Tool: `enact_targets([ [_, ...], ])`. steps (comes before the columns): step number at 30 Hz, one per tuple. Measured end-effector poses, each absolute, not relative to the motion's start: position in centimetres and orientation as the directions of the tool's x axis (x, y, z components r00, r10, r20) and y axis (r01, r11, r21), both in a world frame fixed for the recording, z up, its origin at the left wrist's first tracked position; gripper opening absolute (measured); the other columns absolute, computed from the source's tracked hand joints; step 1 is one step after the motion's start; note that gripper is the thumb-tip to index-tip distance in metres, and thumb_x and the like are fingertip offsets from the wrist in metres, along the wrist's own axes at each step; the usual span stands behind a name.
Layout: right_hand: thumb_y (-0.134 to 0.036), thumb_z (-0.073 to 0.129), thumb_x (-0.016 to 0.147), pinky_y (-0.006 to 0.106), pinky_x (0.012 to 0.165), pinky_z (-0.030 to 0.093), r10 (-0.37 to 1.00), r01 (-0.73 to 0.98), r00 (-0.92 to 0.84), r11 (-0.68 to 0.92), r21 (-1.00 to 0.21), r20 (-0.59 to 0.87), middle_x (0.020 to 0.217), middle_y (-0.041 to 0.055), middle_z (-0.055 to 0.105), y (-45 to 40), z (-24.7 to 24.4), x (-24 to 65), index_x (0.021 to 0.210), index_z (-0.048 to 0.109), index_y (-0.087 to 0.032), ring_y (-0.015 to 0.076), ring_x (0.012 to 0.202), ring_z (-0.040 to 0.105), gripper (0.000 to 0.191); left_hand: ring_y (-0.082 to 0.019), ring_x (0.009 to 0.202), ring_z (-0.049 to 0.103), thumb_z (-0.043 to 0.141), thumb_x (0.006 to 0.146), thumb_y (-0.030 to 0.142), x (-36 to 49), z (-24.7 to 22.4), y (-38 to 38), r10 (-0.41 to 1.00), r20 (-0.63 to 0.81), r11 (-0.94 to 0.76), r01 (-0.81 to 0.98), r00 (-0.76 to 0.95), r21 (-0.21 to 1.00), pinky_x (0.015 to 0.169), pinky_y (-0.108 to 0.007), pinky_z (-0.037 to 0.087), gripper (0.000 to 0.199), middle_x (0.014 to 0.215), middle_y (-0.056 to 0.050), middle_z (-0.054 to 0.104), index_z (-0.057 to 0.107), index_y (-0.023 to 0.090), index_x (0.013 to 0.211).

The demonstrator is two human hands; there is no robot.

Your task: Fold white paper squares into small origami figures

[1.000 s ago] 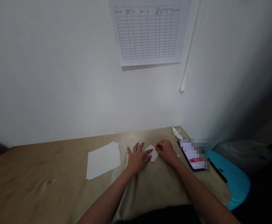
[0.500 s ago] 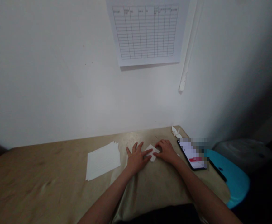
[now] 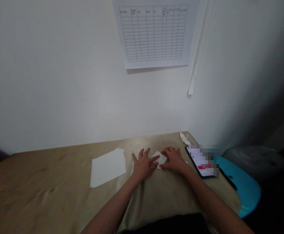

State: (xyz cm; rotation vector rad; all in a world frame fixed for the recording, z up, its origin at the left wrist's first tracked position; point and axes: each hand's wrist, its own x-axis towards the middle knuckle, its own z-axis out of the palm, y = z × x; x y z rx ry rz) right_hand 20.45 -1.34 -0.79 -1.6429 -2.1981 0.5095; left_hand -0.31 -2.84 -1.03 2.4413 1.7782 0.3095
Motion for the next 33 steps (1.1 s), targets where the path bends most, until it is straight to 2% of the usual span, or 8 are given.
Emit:
enact_targets([
  [5,-0.058,0.08,0.059,0.065,0.116,-0.001,0.961,0.845,-0.272,0.263,-0.466,0.049,0.131,0.0101,0.051,-1.62,-0.72,20.42,0.124,0.055,-0.026,0.0333,0.134,0.037,0.076,-0.039,0.149,0.019,0.05,0.09,0.063,-0.37,-1.01,-2.85,0.948,0.105,-0.317,0.926,0.301,0.206,0.107,-0.08,0.0,0.04,0.16,0.002,0.031,0.05,0.062,0.13],
  [11,-0.063,0.079,0.06,0.062,0.117,0.0,0.956,0.834,-0.287,0.283,-0.474,0.066,0.131,0.0097,0.053,-1.66,-0.87,20.7,0.124,0.056,-0.026,0.0323,0.133,0.038,0.077,-0.038,0.149,0.019,0.048,0.09,0.064,-0.36,-0.86,-2.86,0.95,0.09,-0.311,0.929,0.299,0.202,0.108,-0.08,0.0,0.041,0.16,0.002,0.031,0.05,0.061,0.131],
  [17,-0.055,0.069,0.077,0.058,0.117,0.005,0.959,0.827,-0.271,0.277,-0.489,0.085,0.129,0.0079,0.055,-1.3,-1.08,20.95,0.122,0.06,-0.028,0.0293,0.131,0.041,0.053,-0.039,0.148,0.019,0.049,0.089,0.066,-0.29,-0.73,-2.94,0.95,0.092,-0.312,0.927,0.299,0.208,0.108,-0.079,0.0,0.042,0.16,0.002,0.032,0.05,0.06,0.131],
  [23,-0.057,0.077,0.066,0.058,0.116,0.007,0.956,0.841,-0.274,0.291,-0.456,0.104,0.129,0.0087,0.054,-1.25,-1.29,20.83,0.123,0.06,-0.027,0.0311,0.13,0.041,0.066,-0.039,0.148,0.019,0.05,0.09,0.064,-0.14,-0.49,-3.0,0.955,0.076,-0.295,0.933,0.286,0.205,0.109,-0.079,0.0,0.042,0.16,0.002,0.032,0.051,0.059,0.131],
  [33,-0.039,0.065,0.082,0.056,0.115,0.01,0.961,0.848,-0.239,0.278,-0.451,0.141,0.12,0.0061,0.058,-1.29,-0.9,20.39,0.114,0.063,-0.026,0.028,0.125,0.043,0.034,-0.039,0.148,0.019,0.05,0.089,0.064,-0.29,-0.63,-2.94,0.951,0.081,-0.309,0.93,0.299,0.2,0.108,-0.079,0.0,0.043,0.16,0.002,0.031,0.049,0.06,0.132],
])
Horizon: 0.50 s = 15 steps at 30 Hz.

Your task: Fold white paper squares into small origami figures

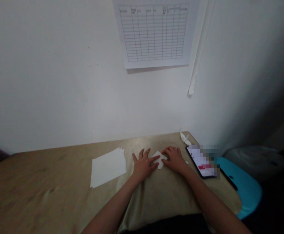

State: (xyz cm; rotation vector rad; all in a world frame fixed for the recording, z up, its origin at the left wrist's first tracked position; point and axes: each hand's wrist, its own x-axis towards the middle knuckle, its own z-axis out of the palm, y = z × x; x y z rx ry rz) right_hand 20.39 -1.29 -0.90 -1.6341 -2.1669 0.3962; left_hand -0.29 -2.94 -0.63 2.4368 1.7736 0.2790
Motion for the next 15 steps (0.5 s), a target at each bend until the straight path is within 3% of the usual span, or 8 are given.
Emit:
enact_targets([
  [7,-0.031,0.056,0.089,0.052,0.112,0.017,0.961,0.878,-0.208,0.265,-0.399,0.181,0.115,0.0041,0.061,-0.4,-1.3,20.2,0.105,0.066,-0.027,0.0258,0.118,0.047,0.019,-0.04,0.148,0.02,0.049,0.09,0.064,-0.3,-0.7,-2.8,0.948,0.073,-0.318,0.929,0.31,0.19,0.107,-0.08,0.002,0.042,0.16,0.004,0.031,0.049,0.061,0.132],
  [15,-0.026,0.053,0.091,0.051,0.109,0.021,0.957,0.893,-0.201,0.266,-0.362,0.208,0.113,0.0039,0.064,0.0,-1.1,20.0,0.1,0.067,-0.028,0.0258,0.115,0.048,0.017,-0.039,0.148,0.018,0.051,0.089,0.063,-0.1,-0.4,-2.9,0.953,0.061,-0.302,0.93,0.295,0.211,0.108,-0.079,0.001,0.042,0.16,0.002,0.032,0.05,0.06,0.131],
])
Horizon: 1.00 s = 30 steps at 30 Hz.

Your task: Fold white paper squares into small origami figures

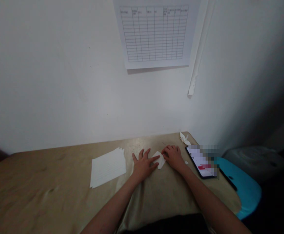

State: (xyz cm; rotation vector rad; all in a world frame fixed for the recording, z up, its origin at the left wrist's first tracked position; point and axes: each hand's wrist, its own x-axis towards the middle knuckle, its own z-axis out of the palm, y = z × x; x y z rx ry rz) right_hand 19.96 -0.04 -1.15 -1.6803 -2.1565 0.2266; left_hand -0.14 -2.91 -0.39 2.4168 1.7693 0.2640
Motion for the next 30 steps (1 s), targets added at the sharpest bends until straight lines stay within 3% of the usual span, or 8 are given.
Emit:
enact_targets([
  [8,-0.027,0.049,0.093,0.05,0.108,0.023,0.95,0.878,-0.215,0.29,-0.381,0.227,0.113,0.0031,0.064,-0.1,-1.3,20.2,0.1,0.067,-0.029,0.0254,0.114,0.048,0.019,-0.039,0.148,0.019,0.051,0.089,0.064,-0.2,-0.5,-2.9,0.951,0.074,-0.309,0.929,0.3,0.203,0.108,-0.079,0.0,0.042,0.16,0.002,0.032,0.05,0.061,0.131],
  [21,-0.037,0.061,0.087,0.055,0.112,0.016,0.958,0.855,-0.237,0.286,-0.432,0.164,0.115,0.0024,0.063,0.1,-1.0,20.7,0.104,0.068,-0.031,0.0257,0.12,0.046,0.02,-0.039,0.148,0.02,0.051,0.089,0.063,-0.3,-0.6,-2.9,0.952,0.079,-0.306,0.927,0.296,0.215,0.109,-0.078,0.001,0.041,0.159,0.003,0.033,0.051,0.06,0.13],
  [30,-0.045,0.073,0.076,0.058,0.115,0.009,0.958,0.829,-0.262,0.284,-0.482,0.114,0.119,0.003,0.06,-0.1,-0.7,21.1,0.108,0.067,-0.03,0.0281,0.124,0.045,0.036,-0.04,0.148,0.02,0.05,0.089,0.064,-0.4,-0.6,-2.9,0.95,0.071,-0.314,0.926,0.306,0.209,0.108,-0.079,0.001,0.043,0.16,0.002,0.033,0.049,0.06,0.132],
])
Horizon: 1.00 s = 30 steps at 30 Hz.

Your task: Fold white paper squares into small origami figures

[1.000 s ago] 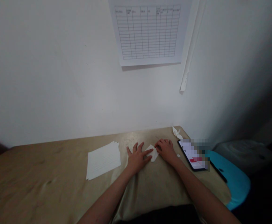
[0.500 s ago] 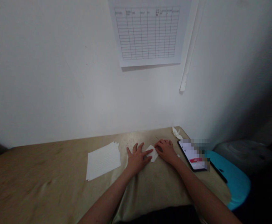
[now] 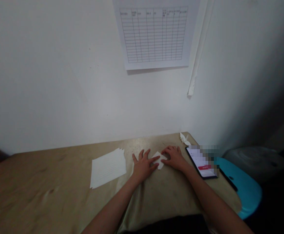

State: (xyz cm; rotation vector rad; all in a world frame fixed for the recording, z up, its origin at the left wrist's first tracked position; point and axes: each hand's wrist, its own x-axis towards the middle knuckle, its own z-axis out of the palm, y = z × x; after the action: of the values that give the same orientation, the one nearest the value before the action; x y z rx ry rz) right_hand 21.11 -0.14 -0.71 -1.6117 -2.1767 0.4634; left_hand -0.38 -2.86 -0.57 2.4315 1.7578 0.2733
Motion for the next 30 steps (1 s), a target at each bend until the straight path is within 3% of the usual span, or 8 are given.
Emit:
enact_targets([
  [11,-0.055,0.078,0.067,0.067,0.114,0.002,0.961,0.846,-0.269,0.266,-0.463,0.062,0.129,0.0078,0.054,-1.2,-0.8,20.6,0.121,0.06,-0.028,0.0324,0.131,0.039,0.063,-0.04,0.147,0.021,0.052,0.09,0.062,-0.4,-1.2,-2.7,0.946,0.103,-0.322,0.924,0.306,0.205,0.108,-0.08,0.0,0.042,0.159,0.002,0.033,0.05,0.061,0.131],
  [24,-0.067,0.077,0.061,0.067,0.115,0.003,0.947,0.83,-0.306,0.317,-0.459,0.101,0.131,0.0091,0.053,-1.5,-1.1,20.9,0.126,0.056,-0.028,0.0334,0.132,0.039,0.079,-0.041,0.147,0.022,0.055,0.089,0.06,-0.5,-1.1,-2.7,0.944,0.106,-0.329,0.912,0.312,0.244,0.107,-0.081,-0.002,0.041,0.159,0.001,0.035,0.052,0.06,0.13],
  [30,-0.06,0.075,0.069,0.065,0.116,0.003,0.951,0.828,-0.292,0.306,-0.471,0.105,0.13,0.0082,0.054,-1.4,-1.2,20.9,0.125,0.058,-0.029,0.032,0.132,0.04,0.066,-0.042,0.147,0.022,0.055,0.089,0.06,-0.5,-1.0,-2.7,0.943,0.115,-0.331,0.91,0.312,0.248,0.106,-0.081,-0.002,0.04,0.158,0.002,0.035,0.052,0.06,0.129],
])
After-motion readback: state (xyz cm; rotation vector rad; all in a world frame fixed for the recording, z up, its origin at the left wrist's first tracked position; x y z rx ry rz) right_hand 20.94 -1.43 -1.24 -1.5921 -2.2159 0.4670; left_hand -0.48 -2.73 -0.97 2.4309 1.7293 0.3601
